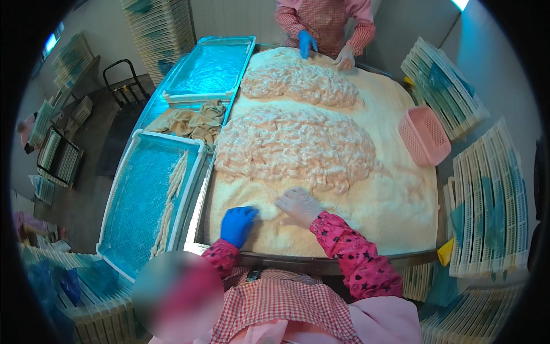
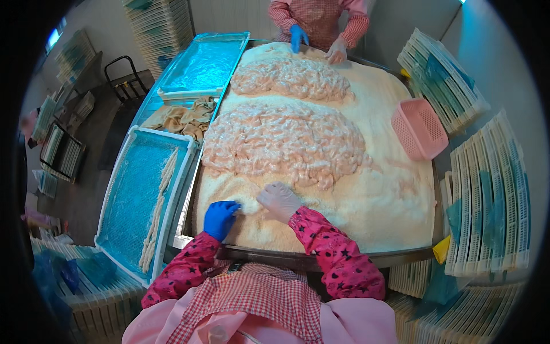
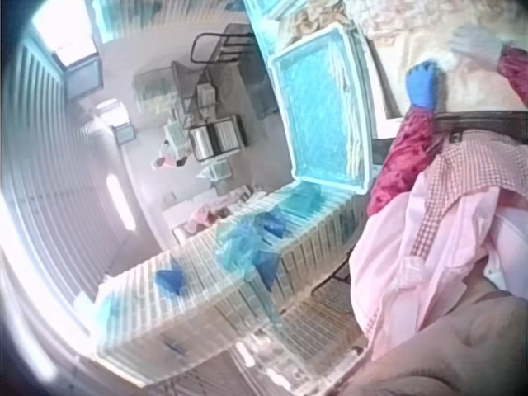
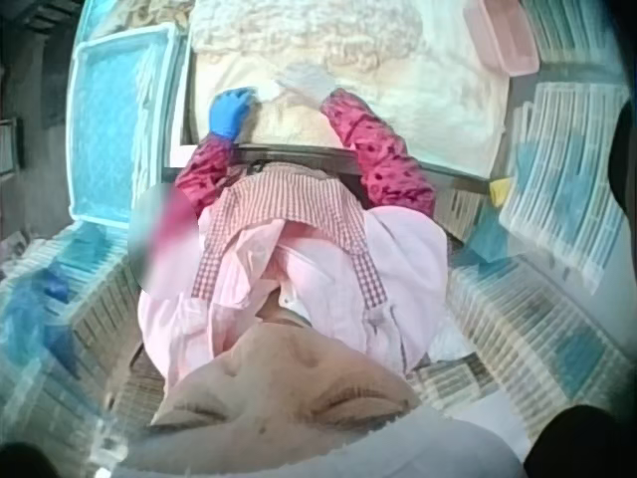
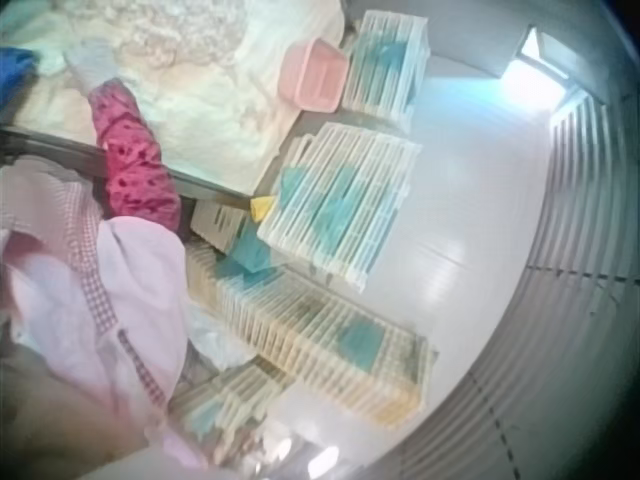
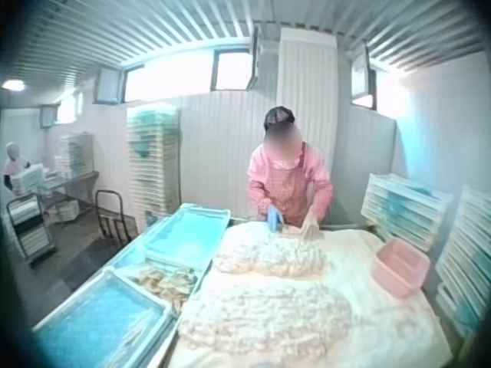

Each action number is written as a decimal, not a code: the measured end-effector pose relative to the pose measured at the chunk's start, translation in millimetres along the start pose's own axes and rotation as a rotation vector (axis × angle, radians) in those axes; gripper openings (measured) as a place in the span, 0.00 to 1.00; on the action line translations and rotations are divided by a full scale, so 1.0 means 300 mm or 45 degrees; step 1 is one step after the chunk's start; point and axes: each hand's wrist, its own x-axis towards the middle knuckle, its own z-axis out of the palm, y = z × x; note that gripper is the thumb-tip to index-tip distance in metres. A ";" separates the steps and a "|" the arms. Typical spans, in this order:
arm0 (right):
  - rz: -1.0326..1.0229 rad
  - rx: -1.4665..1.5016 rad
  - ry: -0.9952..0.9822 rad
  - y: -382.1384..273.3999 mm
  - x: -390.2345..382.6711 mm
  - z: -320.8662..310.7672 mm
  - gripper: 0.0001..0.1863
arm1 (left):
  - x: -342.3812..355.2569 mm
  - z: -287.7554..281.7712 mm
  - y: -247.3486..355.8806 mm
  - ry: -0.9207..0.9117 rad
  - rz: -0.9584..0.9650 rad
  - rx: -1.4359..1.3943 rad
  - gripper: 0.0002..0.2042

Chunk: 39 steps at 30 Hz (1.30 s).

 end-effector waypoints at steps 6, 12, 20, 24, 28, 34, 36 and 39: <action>0.081 -0.091 0.334 -0.020 -0.040 0.065 0.05 | 0.014 0.060 0.036 0.399 0.238 -0.221 0.13; 0.355 0.072 0.649 -0.032 -0.089 0.079 0.03 | 0.019 0.112 0.004 0.379 0.137 -0.181 0.10; 0.642 0.074 0.953 -0.015 -0.150 0.027 0.05 | 0.055 0.035 0.027 0.204 0.107 -0.093 0.11; 0.414 0.119 0.630 -0.124 -0.135 -0.006 0.10 | 0.065 0.031 0.021 0.058 0.081 -0.173 0.14; 0.536 0.323 0.531 -0.121 -0.161 -0.045 0.15 | 0.050 0.074 -0.030 0.076 -0.571 -1.797 0.16; 0.541 0.299 0.863 -0.248 0.048 0.031 0.24 | 0.027 0.128 0.116 -0.171 -0.937 -3.021 0.25; 0.480 0.186 0.704 -0.287 0.072 0.019 0.29 | -0.017 0.119 0.139 0.037 -0.552 -2.729 0.23; 0.272 0.515 0.704 -0.327 0.106 0.000 0.35 | 0.021 0.018 0.331 0.859 -0.110 -2.759 0.31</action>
